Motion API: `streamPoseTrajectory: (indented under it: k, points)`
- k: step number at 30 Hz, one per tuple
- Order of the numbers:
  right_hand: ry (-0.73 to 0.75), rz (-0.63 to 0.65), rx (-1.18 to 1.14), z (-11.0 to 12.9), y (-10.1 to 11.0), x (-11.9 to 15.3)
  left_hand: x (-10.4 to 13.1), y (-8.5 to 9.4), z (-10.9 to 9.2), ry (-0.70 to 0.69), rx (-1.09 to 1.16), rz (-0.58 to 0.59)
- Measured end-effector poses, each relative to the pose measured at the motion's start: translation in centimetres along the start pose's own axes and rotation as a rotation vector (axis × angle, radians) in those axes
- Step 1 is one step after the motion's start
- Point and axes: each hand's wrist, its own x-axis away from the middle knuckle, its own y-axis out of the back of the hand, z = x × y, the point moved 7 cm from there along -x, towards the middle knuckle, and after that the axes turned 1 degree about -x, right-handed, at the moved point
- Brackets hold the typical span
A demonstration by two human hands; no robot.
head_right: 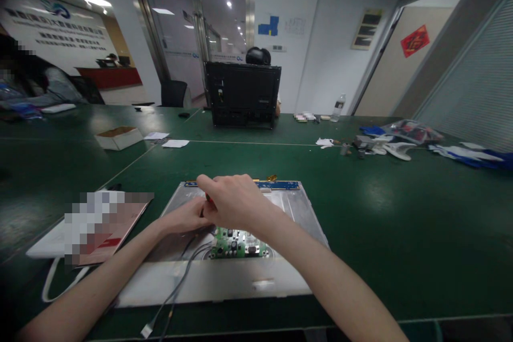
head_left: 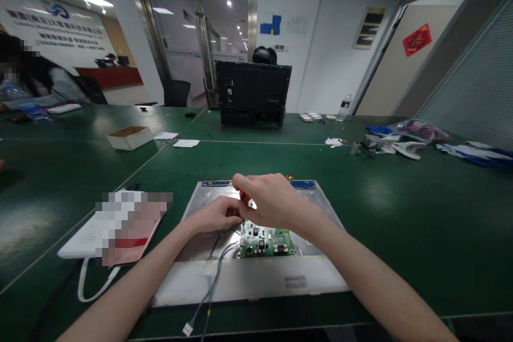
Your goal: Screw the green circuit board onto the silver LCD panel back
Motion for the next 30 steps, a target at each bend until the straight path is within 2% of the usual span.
streamPoseTrajectory:
  k: [5,18,24,30]
  points:
    - [0.000,-0.004,0.023,-0.30,-0.12,-0.14,0.05,0.14,-0.08,0.001,-0.033,-0.004]
    - [-0.013,-0.008,0.005,-0.27,-0.21,-0.15,-0.02,-0.16,-0.02,0.007,0.052,0.031]
    - [-0.012,-0.001,0.015,-0.64,-0.31,-0.27,0.05,0.08,0.11,0.004,-0.005,0.008]
    - [-0.043,-0.005,0.038,-0.77,-0.34,-0.26,0.01,-0.18,0.27,0.020,0.002,0.035]
